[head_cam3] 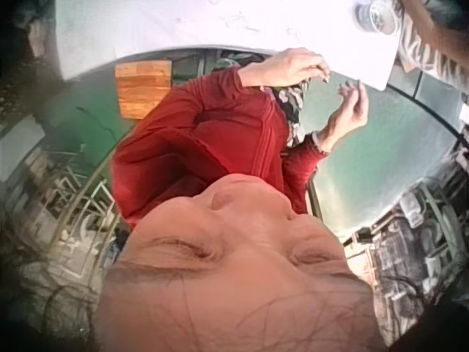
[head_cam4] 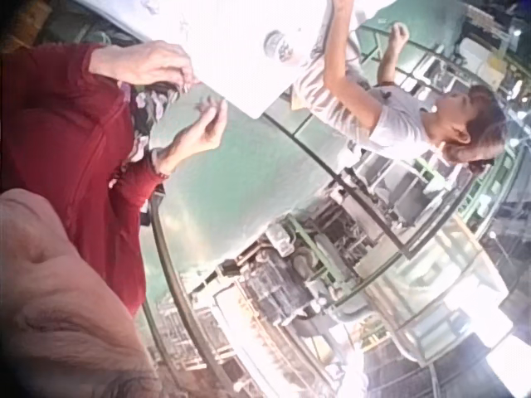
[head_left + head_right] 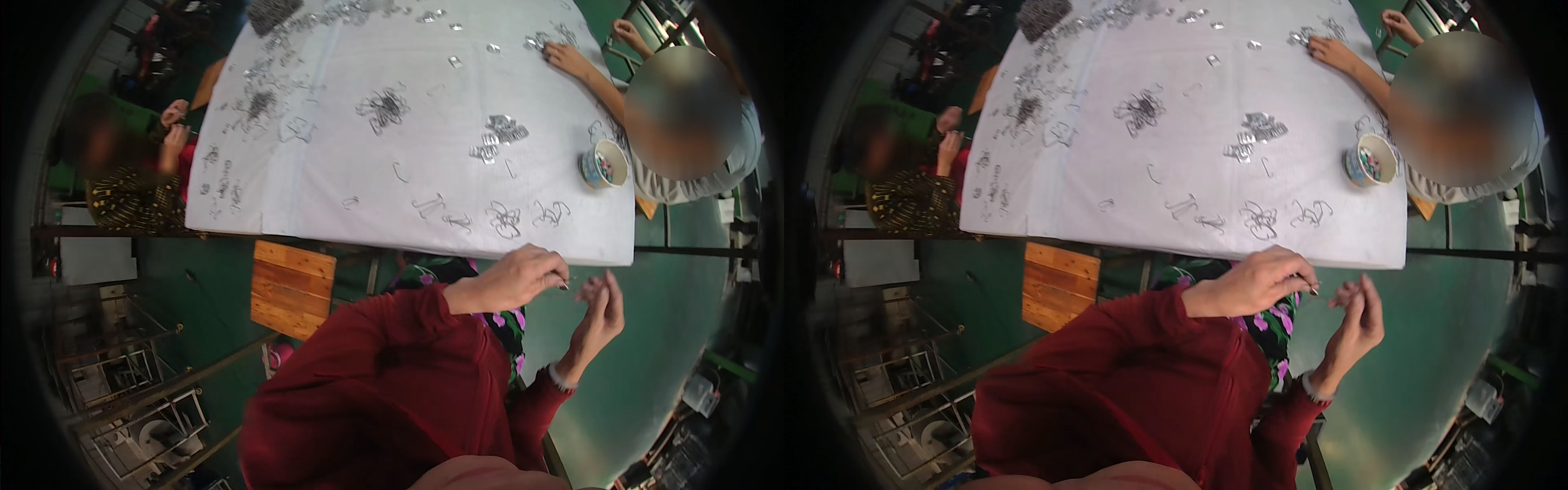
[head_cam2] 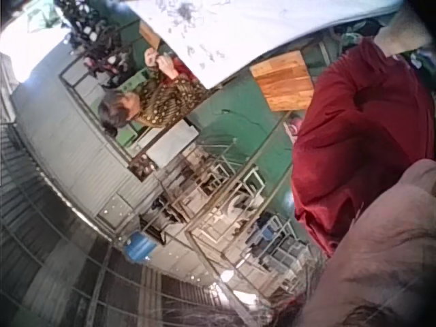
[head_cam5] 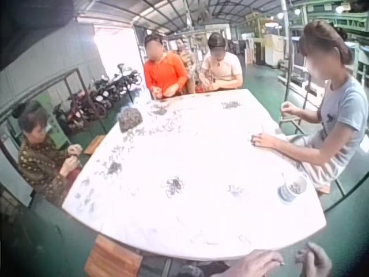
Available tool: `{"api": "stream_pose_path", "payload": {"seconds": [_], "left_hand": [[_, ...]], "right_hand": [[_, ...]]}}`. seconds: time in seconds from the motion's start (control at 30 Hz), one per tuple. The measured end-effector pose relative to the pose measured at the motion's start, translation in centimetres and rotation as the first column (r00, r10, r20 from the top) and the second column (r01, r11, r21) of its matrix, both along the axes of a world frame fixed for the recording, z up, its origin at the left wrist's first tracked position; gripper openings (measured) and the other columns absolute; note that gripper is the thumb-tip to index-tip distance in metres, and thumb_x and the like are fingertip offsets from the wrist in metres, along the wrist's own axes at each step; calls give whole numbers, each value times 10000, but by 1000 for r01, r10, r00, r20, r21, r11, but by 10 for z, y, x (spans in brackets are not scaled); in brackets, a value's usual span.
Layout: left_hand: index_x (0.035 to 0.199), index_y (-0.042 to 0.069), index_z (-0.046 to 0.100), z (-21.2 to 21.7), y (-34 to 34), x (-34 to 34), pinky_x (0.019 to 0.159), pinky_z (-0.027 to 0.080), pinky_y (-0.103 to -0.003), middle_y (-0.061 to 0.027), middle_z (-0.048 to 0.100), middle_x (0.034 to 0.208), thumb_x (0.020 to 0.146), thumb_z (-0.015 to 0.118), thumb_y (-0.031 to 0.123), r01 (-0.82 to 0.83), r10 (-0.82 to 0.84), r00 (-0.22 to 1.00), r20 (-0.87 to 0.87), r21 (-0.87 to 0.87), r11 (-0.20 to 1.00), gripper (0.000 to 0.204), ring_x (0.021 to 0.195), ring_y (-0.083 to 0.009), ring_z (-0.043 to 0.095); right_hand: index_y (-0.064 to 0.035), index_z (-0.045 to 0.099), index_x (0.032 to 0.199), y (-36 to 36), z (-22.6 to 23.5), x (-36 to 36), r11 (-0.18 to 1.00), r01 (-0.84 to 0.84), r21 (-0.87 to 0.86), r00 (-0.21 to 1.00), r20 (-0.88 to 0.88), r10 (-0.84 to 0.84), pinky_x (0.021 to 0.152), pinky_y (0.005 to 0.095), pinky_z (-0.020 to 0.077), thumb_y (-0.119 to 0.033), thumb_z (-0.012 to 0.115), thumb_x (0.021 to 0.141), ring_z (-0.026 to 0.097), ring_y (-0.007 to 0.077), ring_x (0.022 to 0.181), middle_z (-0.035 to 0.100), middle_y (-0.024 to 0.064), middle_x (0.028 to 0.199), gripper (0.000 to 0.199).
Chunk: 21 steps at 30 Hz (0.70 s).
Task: The person sits at a table and repeatedly picks up small metal pieces, then joins them together by hand. The person places the assembled pieces into a container on the table.
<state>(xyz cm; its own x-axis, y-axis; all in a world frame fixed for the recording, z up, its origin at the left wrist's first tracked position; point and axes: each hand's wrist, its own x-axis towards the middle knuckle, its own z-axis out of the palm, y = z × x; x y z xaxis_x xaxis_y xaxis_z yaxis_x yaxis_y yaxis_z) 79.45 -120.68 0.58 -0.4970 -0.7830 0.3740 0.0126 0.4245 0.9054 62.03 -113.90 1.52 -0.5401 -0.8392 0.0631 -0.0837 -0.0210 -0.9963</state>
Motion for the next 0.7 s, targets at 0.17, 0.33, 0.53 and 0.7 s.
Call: {"api": "stream_pose_path", "payload": {"seconds": [0.17,0.33,0.53,0.7], "left_hand": [[893,47,601,-1,6,13,749,452,-353,-58,636,822,836,629,84,-33,33,999,-14,11,999,74,794,-243,603],[894,47,597,1,12,16,757,451,-347,-63,617,819,855,613,96,24,-24,1000,-1,47,999,65,797,-236,593],[905,60,567,11,19,31,793,441,-377,-61,608,840,867,593,117,-3,-1,999,48,79,997,73,849,-259,581],[907,48,596,1,11,29,765,457,-356,-71,629,854,854,613,96,-27,27,999,36,13,1000,74,812,-248,601]], "right_hand": [[43,631,1087,-105,-6,5,924,-360,129,916,-140,376,673,230,488,-65,563,902,600,117,738,652,88,893,225],[-17,637,1108,-235,-70,40,841,-508,185,754,-376,538,654,302,520,-32,541,872,613,214,775,643,134,971,256],[-29,642,1107,-290,-105,60,840,-508,191,366,-835,411,748,377,498,64,601,710,609,323,789,635,158,994,410],[-13,689,994,-247,-97,41,864,-381,330,645,-574,504,696,340,506,18,661,700,631,262,711,657,135,810,296]]}}
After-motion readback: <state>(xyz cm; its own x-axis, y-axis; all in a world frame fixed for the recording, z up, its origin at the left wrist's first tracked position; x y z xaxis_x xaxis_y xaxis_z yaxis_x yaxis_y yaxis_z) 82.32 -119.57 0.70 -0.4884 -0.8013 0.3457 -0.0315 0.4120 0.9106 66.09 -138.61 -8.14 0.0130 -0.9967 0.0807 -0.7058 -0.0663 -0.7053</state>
